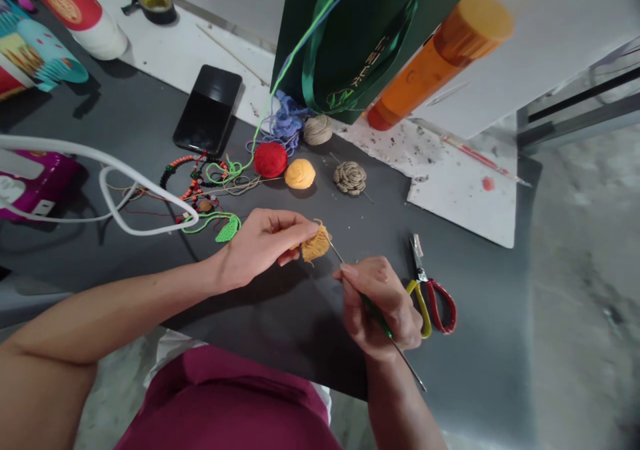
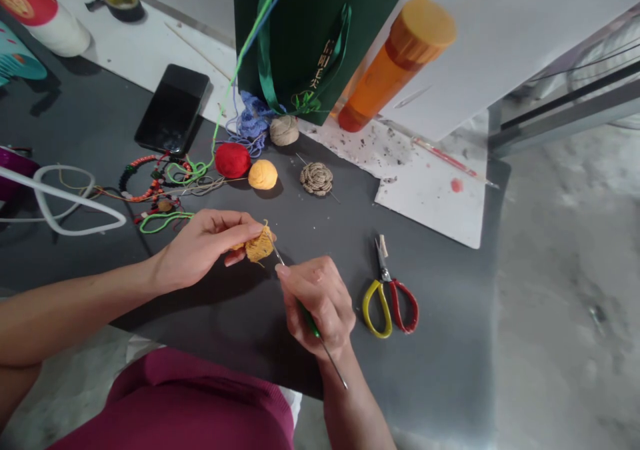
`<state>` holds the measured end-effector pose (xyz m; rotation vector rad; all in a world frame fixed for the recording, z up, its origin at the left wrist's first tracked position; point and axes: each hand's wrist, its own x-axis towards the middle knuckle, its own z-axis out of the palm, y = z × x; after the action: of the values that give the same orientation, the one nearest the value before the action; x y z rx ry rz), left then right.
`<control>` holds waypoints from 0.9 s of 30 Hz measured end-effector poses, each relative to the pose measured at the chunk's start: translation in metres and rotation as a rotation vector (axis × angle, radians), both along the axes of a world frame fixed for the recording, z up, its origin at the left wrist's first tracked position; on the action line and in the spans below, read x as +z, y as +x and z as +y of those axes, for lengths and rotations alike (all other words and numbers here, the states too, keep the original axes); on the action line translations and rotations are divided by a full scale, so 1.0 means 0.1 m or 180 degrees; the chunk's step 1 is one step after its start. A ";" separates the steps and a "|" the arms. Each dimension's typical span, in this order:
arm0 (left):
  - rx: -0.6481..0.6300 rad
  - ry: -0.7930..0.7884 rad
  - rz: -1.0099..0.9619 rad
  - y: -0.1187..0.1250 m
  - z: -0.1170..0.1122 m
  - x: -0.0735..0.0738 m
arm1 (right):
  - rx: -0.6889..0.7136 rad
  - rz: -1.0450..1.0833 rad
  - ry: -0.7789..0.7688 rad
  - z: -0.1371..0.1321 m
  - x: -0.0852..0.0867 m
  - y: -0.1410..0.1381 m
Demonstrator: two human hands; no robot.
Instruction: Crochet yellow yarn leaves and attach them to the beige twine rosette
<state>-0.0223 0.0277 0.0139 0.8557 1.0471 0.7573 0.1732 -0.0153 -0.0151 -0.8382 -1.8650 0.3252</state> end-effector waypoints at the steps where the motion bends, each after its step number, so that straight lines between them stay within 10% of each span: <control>1: 0.0000 0.0002 0.0002 0.00 0.00 0.00 | 0.0017 0.0007 -0.0003 0.00 0.00 0.00; 27: 0.0197 0.0356 0.0285 0.04 -0.04 0.00 | -0.0098 -0.0508 0.0208 0.01 0.07 -0.08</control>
<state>-0.0188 0.0232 0.0137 0.9638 1.1227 0.8422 0.1651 -0.0140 -0.0080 -0.8686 -1.9971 0.1814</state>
